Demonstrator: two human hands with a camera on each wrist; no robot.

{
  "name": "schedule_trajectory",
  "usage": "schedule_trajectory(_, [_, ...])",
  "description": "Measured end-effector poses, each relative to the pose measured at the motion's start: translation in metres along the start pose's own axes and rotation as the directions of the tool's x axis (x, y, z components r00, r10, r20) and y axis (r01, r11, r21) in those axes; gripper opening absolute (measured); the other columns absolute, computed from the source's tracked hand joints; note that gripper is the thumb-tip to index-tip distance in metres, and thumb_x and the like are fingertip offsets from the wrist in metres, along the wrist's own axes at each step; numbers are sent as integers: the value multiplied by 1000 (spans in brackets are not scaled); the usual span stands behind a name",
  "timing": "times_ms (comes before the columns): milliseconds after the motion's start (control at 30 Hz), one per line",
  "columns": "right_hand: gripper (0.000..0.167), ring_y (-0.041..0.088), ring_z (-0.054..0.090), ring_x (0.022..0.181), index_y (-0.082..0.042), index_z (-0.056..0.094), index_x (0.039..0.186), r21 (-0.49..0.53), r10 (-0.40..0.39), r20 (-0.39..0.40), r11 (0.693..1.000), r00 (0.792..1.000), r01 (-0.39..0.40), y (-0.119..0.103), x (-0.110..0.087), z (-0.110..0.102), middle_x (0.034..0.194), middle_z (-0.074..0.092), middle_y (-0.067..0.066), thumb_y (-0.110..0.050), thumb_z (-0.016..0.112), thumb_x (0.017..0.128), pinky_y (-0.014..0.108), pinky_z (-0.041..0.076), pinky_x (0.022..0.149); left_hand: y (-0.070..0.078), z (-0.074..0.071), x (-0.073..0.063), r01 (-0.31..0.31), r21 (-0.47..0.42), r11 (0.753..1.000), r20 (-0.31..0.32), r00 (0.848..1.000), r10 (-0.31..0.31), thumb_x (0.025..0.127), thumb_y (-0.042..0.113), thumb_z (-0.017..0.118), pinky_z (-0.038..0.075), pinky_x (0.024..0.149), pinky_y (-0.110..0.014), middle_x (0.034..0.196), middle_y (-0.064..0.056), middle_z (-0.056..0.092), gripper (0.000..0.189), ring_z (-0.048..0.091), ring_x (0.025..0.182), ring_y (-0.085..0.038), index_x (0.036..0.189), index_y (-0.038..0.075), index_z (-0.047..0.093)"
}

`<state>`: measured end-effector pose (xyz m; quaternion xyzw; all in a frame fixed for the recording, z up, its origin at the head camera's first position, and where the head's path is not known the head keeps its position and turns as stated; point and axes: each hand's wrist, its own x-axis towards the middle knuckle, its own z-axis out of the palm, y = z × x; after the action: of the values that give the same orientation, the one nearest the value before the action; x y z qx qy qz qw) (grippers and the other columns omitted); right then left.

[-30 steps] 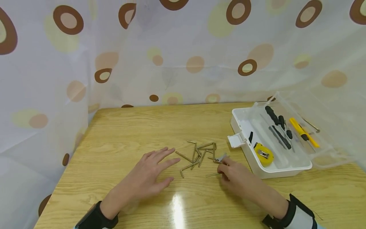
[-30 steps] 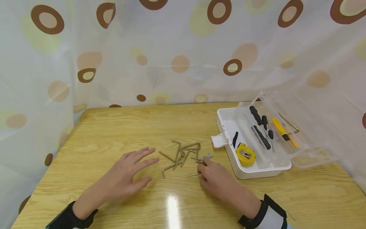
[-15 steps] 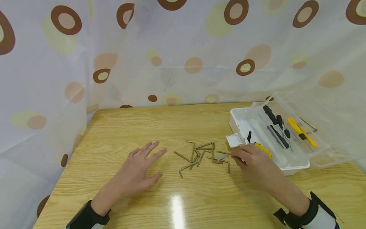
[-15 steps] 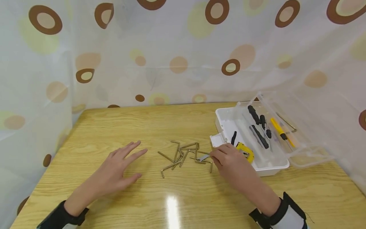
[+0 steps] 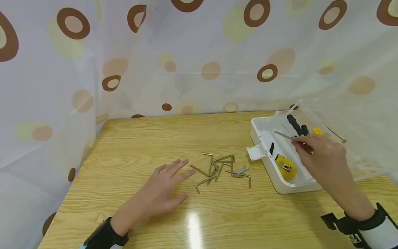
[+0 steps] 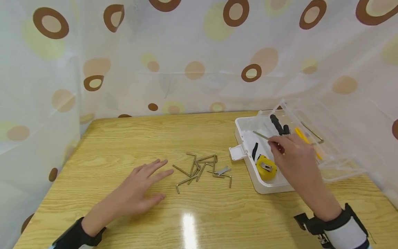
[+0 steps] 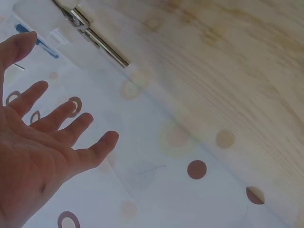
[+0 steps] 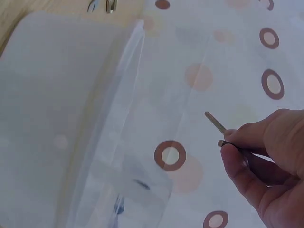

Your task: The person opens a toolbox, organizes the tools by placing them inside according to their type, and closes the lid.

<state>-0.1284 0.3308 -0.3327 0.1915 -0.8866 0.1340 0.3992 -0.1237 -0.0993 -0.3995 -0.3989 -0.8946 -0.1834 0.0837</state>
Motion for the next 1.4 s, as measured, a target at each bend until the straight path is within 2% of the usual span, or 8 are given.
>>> schedule_trajectory(267, [12,41,66,62,9,77,92,-136,175,-44,974,984,-179,37,-1,-28,81,73,29,6,76,80,3,26,55,11,2,2,-46,17,999,4,999,46,91,33,75,45,107,-63,162,-9,42,66,45,147,-35,151,25,50])
schedule_trajectory(400, [17,48,63,70,15,72,102,-153,376,5,916,927,-371,50,-2,-39,92,68,37,3,66,93,7,30,53,14,4,2,-76,40,996,-5,997,76,90,34,76,47,106,-61,161,-10,43,66,47,146,-35,150,24,51])
schedule_trajectory(633, [29,-30,20,64,18,66,114,-141,586,63,806,808,-574,69,-12,-44,103,65,42,-4,52,102,7,26,47,19,6,1,-123,72,990,-17,992,124,88,37,78,49,103,-61,160,-10,45,68,49,144,-36,150,24,52])
schedule_trajectory(733, [30,-16,36,59,18,65,114,-175,624,108,778,774,-603,74,-17,-43,104,65,41,-5,50,103,12,28,45,21,8,0,-123,78,989,-2,992,124,88,38,77,48,104,-61,160,-9,45,68,48,144,-36,150,25,52])
schedule_trajectory(867, [30,37,60,58,22,62,114,-205,647,151,760,747,-617,78,-20,-43,103,64,43,-3,51,102,12,29,43,23,9,-1,-113,87,990,9,994,112,89,40,77,48,105,-59,160,-8,45,69,47,145,-35,151,26,50])
schedule_trajectory(1100, [30,15,50,47,19,63,115,-232,654,177,754,735,-615,82,-16,-42,100,65,42,-4,49,103,26,32,40,24,8,-2,-96,101,990,14,995,95,89,40,76,47,107,-57,162,-7,43,67,46,146,-33,149,26,52])
schedule_trajectory(1267, [44,58,61,94,15,59,130,-297,666,228,742,710,-601,81,-14,-40,119,62,41,-21,42,109,50,54,64,25,8,-2,-94,104,990,19,996,93,90,40,76,47,106,-56,162,-6,43,64,46,146,-33,148,25,54])
schedule_trajectory(1400, [72,65,51,115,15,48,141,-334,614,351,787,707,-518,86,-10,-41,129,54,44,-45,22,112,73,44,92,24,8,-2,-93,105,990,24,996,91,90,39,76,48,105,-57,162,-5,43,64,47,146,-33,148,25,54])
